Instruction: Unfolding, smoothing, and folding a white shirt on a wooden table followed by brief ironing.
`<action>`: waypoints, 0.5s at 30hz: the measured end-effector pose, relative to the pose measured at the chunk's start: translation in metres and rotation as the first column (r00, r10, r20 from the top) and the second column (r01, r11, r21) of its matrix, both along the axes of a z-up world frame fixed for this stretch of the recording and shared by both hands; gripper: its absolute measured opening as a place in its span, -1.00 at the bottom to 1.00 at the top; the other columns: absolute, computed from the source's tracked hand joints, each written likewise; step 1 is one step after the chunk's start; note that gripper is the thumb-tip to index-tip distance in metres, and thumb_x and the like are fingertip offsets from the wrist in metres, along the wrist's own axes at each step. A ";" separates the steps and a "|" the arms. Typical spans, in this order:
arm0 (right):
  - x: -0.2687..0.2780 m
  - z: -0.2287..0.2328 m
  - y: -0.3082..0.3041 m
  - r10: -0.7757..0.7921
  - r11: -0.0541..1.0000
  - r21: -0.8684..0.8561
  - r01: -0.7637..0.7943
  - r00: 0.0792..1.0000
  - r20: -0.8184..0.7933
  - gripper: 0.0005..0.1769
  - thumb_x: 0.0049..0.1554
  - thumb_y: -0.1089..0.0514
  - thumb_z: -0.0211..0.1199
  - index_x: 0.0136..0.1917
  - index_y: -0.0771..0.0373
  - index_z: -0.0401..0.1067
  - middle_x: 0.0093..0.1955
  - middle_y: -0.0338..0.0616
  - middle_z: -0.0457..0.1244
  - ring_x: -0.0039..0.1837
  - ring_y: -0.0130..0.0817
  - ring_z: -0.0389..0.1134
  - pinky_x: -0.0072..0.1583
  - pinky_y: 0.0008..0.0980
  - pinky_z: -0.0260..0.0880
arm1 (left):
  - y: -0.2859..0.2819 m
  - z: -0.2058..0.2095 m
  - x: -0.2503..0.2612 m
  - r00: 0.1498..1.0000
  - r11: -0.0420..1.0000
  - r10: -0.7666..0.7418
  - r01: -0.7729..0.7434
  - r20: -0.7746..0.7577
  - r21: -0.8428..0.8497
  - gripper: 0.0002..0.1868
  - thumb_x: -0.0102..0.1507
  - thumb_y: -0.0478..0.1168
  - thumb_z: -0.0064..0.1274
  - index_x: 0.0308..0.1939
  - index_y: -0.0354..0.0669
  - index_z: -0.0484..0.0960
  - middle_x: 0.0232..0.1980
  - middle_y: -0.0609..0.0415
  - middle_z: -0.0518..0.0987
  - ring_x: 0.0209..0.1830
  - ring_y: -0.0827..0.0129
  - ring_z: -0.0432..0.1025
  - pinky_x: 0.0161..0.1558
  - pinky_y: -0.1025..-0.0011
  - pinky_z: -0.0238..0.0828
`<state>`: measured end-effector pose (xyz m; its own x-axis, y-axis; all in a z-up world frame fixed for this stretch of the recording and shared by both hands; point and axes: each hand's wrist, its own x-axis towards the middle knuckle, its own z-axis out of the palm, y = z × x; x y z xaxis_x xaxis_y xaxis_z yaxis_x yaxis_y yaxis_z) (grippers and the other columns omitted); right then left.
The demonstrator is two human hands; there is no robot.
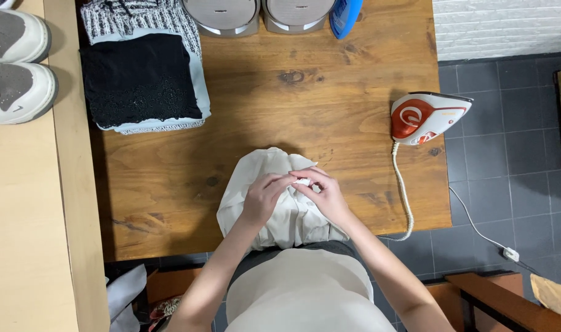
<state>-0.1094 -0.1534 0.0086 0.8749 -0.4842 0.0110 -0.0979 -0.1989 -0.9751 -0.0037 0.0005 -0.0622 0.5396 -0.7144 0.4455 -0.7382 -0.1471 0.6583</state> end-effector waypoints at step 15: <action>0.008 0.033 -0.022 -0.059 0.959 -0.273 0.073 0.996 0.061 -0.89 0.13 0.17 0.44 -0.04 0.11 0.68 -0.20 -0.07 0.41 -0.25 -0.19 0.35 -0.08 -0.27 0.39 | -0.009 -0.001 -0.022 0.857 0.993 0.071 -0.107 -0.511 -0.041 -0.76 0.43 -0.21 0.08 0.09 -0.30 0.58 -0.09 -0.19 0.63 -0.05 -0.08 0.58 -0.04 0.09 0.58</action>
